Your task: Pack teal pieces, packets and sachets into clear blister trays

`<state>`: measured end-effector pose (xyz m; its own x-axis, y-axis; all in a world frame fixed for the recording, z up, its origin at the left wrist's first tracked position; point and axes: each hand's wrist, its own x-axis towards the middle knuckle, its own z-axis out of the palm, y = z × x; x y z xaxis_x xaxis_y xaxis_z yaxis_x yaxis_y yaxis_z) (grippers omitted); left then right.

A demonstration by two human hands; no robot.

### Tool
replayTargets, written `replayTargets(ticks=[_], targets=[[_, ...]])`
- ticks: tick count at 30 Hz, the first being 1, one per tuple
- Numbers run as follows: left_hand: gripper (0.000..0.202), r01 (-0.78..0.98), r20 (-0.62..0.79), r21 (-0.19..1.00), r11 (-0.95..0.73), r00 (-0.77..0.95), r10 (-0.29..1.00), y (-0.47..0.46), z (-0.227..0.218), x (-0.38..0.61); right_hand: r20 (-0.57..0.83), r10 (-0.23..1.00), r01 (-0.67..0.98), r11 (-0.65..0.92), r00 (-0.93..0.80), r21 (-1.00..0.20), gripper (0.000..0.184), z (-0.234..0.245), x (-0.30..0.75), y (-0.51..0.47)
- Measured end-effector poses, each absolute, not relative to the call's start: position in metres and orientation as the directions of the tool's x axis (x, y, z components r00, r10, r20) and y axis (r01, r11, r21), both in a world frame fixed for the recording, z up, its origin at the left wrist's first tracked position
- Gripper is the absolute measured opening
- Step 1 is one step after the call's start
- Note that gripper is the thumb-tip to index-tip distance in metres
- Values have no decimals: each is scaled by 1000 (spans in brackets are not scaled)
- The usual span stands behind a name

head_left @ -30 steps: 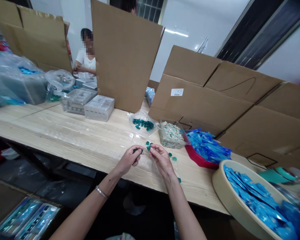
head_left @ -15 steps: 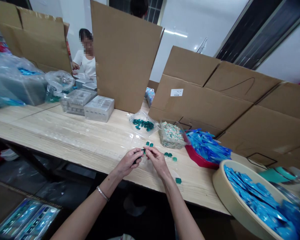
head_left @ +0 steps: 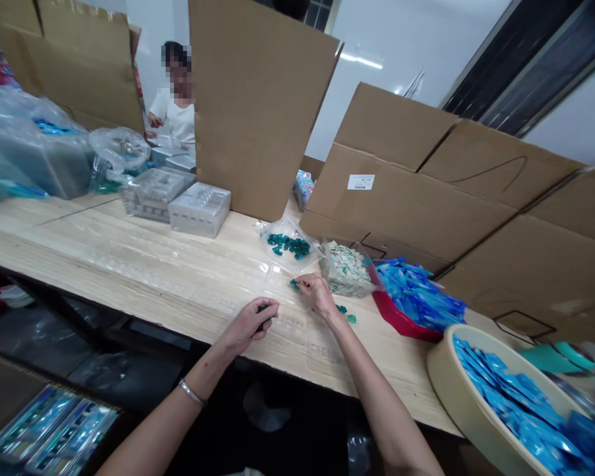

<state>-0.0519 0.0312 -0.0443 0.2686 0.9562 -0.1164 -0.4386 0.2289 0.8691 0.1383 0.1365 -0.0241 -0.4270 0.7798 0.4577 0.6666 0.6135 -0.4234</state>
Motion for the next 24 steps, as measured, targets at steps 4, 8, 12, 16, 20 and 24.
replayTargets(ticks=[4, 8, 12, 16, 20, 24], targets=[[30, -446, -126, 863, 240, 269, 955, 31, -48, -57, 397, 798, 741, 585, -454, -329, 17, -36, 135, 156], [29, -451, -132, 854, 260, 295, 946, 31, -48, -58, 325, 826, 798, 546, -461, -255, 21, -39, 130, 157], [30, -468, -133, 841, 272, 308, 942, 30, -47, -57, 308, 827, 817, 540, -471, -202, 23, -42, 126, 152], [30, -482, -142, 828, 286, 313, 939, 31, -48, -58, 338, 837, 838, 509, -430, -197, 23, -48, 126, 149], [29, -494, -144, 820, 290, 312, 939, 32, -50, -59, 311, 811, 840, 538, -496, -64, 20, -47, 122, 147], [27, -523, -139, 800, 294, 316, 939, 34, -47, -57, 213, 803, 831, 545, -556, 114, 19, -43, 112, 146]])
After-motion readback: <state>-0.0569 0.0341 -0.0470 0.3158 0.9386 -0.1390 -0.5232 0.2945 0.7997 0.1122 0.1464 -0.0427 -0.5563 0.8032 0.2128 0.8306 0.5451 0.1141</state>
